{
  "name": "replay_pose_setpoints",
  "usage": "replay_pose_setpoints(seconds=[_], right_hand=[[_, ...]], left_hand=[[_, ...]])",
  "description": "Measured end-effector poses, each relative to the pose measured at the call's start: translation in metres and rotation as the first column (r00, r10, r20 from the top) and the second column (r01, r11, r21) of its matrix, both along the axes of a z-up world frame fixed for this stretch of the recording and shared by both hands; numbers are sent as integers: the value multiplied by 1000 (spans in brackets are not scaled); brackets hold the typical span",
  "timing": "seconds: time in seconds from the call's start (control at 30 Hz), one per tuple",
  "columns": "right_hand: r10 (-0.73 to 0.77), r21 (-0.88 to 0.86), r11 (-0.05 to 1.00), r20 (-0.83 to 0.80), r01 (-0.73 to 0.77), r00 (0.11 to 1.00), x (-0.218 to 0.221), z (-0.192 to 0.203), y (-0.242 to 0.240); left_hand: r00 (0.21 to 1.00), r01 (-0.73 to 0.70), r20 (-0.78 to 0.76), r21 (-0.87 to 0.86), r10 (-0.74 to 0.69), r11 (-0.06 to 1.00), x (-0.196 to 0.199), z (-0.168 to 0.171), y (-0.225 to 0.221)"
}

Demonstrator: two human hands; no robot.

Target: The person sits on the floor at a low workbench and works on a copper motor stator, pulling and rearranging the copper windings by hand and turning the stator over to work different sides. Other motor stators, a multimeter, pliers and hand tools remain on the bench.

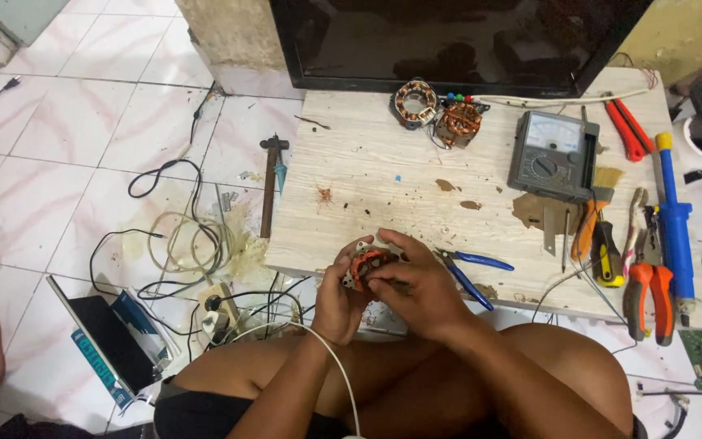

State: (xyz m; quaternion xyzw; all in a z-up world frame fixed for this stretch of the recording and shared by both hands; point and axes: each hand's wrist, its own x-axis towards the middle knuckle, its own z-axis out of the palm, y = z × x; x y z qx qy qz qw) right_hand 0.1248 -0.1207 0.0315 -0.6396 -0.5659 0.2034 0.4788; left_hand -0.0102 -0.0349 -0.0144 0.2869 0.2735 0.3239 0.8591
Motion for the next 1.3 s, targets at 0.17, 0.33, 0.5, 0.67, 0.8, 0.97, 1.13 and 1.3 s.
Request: replay_pose_setpoints(seconds=[0.17, 0.33, 0.5, 0.67, 0.8, 0.97, 1.13, 1.3], right_hand=[[-8, -42, 999, -124, 3, 992, -5, -15, 6], [-1, -63, 998, -182, -11, 983, -4, -12, 10], [12, -102, 994, -242, -38, 970, 1, -13, 10], [48, -158, 983, -282, -96, 958, 6, -18, 11], [4, -247, 965, -328, -89, 945, 2, -5, 10], [-71, -300, 953, -330, -34, 941, -5, 0, 10], [-111, -299, 954, -303, 17, 947, -11, -3, 9], [-172, -264, 958, -207, 114, 963, -22, -7, 7]], left_hand=[[1000, -4, -8, 41, 4, 999, 0, -5, 0], [999, 18, -35, 80, -15, 997, -1, -11, 1], [997, 23, -79, 90, -16, 996, -1, -24, 1], [995, 28, -96, 121, -17, 992, -1, -41, 1], [989, 10, -150, 148, 13, 989, -2, -38, -1], [982, 5, -186, 216, 36, 976, -1, -65, 3], [964, 23, -260, 272, 51, 962, -1, -36, -4], [950, 21, -301, 329, 83, 944, 1, -44, -6]])
